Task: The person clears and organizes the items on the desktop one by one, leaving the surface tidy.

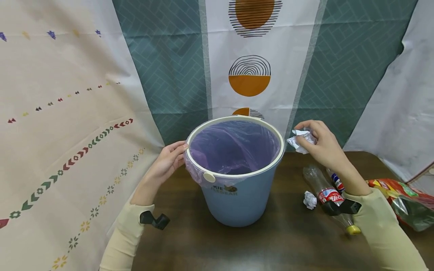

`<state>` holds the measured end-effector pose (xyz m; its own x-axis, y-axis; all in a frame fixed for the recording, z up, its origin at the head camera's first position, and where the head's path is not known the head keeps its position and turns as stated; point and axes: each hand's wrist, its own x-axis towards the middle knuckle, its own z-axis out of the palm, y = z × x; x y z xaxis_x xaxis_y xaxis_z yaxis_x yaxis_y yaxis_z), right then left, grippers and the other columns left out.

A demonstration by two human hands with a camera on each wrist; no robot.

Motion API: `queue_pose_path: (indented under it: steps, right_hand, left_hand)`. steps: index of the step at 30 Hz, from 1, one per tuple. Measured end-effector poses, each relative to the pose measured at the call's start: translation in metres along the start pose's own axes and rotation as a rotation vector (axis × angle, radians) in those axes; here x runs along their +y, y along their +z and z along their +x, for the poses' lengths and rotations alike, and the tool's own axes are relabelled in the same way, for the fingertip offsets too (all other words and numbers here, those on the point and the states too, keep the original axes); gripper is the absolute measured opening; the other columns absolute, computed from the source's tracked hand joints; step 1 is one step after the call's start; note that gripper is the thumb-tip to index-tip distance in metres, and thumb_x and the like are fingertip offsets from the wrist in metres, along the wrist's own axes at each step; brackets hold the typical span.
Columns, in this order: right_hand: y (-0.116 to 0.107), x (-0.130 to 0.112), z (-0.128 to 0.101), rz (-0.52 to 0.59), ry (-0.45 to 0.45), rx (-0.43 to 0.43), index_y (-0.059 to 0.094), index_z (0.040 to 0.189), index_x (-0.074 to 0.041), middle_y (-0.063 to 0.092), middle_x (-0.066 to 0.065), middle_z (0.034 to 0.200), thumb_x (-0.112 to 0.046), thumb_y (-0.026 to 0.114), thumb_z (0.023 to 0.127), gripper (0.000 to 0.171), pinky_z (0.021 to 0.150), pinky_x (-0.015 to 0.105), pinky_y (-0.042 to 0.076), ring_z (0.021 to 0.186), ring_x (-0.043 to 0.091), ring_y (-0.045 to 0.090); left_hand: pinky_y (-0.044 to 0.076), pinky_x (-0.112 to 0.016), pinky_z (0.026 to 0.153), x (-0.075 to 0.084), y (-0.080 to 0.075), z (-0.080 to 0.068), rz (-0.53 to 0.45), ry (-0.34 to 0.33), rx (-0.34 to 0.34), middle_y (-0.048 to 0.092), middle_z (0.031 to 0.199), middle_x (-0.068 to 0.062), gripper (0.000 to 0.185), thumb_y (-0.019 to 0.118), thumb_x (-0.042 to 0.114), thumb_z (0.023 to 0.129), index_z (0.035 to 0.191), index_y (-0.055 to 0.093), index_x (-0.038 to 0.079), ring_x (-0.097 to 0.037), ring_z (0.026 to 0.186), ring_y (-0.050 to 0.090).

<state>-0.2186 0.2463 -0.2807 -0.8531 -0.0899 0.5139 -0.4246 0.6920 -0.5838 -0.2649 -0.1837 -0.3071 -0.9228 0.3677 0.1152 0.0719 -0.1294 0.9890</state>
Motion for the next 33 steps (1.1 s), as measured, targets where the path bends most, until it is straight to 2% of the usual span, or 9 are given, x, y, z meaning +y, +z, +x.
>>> queue_pose_path:
  steps: [4,11,15,17,22,24,27,30,33]
  right_hand:
    - [0.0,-0.006,0.004,0.01,0.003,-0.004,0.059,0.118,-0.008,0.047,0.02,0.13,-0.019,0.061,0.093,0.027,0.074,0.029,0.039,0.106,0.026,0.041]
    - [0.002,-0.019,0.012,0.076,-0.003,-0.022,0.057,0.121,-0.008,0.046,0.016,0.133,-0.019,0.062,0.093,0.031,0.094,0.055,0.042,0.12,0.028,0.042]
    - [0.003,-0.024,0.016,0.109,-0.015,-0.029,0.055,0.126,-0.008,0.045,0.016,0.138,-0.019,0.062,0.093,0.036,0.103,0.066,0.035,0.13,0.032,0.04]
    - [0.005,-0.026,0.019,0.12,-0.013,-0.026,0.054,0.128,-0.01,0.046,0.014,0.14,-0.019,0.063,0.092,0.039,0.105,0.065,0.036,0.131,0.031,0.04]
    - [0.011,-0.034,0.025,0.146,0.0,-0.024,0.05,0.132,-0.016,0.045,0.008,0.143,-0.019,0.067,0.09,0.046,0.084,0.035,0.054,0.11,0.03,0.057]
    - [0.014,-0.037,0.026,0.169,0.005,-0.029,0.048,0.134,-0.017,0.044,0.008,0.143,-0.019,0.069,0.089,0.05,0.069,0.024,0.052,0.1,0.033,0.062]
    - [0.018,-0.042,0.03,0.213,0.011,-0.04,0.046,0.134,-0.016,0.043,0.011,0.141,-0.017,0.071,0.087,0.053,0.062,0.017,0.051,0.098,0.037,0.064]
    - [0.023,-0.046,0.033,0.211,0.022,-0.058,0.047,0.133,-0.016,0.045,0.01,0.14,-0.02,0.074,0.085,0.055,0.066,0.019,0.054,0.103,0.039,0.064]
    - [0.029,-0.049,0.035,0.172,0.012,-0.107,0.046,0.135,-0.017,0.046,0.007,0.143,-0.023,0.074,0.085,0.058,0.081,0.034,0.058,0.112,0.039,0.062]
  left_hand:
    - [0.055,-0.017,0.076,0.0,0.0,-0.001,-0.015,0.0,-0.007,0.064,0.103,0.001,0.039,0.046,0.012,0.102,0.133,0.04,-0.01,-0.006,0.087,0.065]
    - [0.055,-0.016,0.074,0.0,0.001,0.0,-0.036,0.007,-0.002,0.065,0.1,0.002,0.033,0.046,0.011,0.101,0.129,0.044,-0.007,-0.005,0.085,0.065]
    - [0.055,-0.016,0.074,0.0,0.001,-0.001,-0.035,-0.001,0.006,0.064,0.1,0.002,0.034,0.046,0.011,0.101,0.129,0.044,-0.007,-0.005,0.085,0.065]
    - [0.055,-0.016,0.074,0.0,0.001,-0.001,-0.034,-0.003,0.009,0.064,0.1,0.002,0.034,0.046,0.011,0.101,0.13,0.043,-0.007,-0.005,0.085,0.065]
    - [0.055,-0.016,0.074,0.0,0.001,0.0,-0.03,-0.001,0.008,0.064,0.1,0.002,0.033,0.046,0.012,0.101,0.129,0.043,-0.007,-0.005,0.085,0.065]
    - [0.055,-0.016,0.074,0.0,0.001,0.0,-0.028,-0.001,0.008,0.064,0.099,0.003,0.033,0.046,0.012,0.101,0.128,0.044,-0.007,-0.005,0.084,0.065]
    - [0.055,-0.016,0.074,0.0,0.001,0.0,-0.027,-0.001,0.007,0.064,0.099,0.003,0.032,0.046,0.012,0.101,0.128,0.044,-0.006,-0.005,0.085,0.065]
    - [0.055,-0.016,0.074,0.0,0.001,0.0,-0.029,-0.005,0.007,0.064,0.099,0.003,0.033,0.046,0.012,0.102,0.129,0.044,-0.006,-0.005,0.086,0.065]
    - [0.055,-0.016,0.075,-0.001,0.001,-0.001,-0.03,-0.007,0.006,0.064,0.1,0.003,0.035,0.046,0.012,0.102,0.13,0.042,-0.007,-0.005,0.086,0.065]
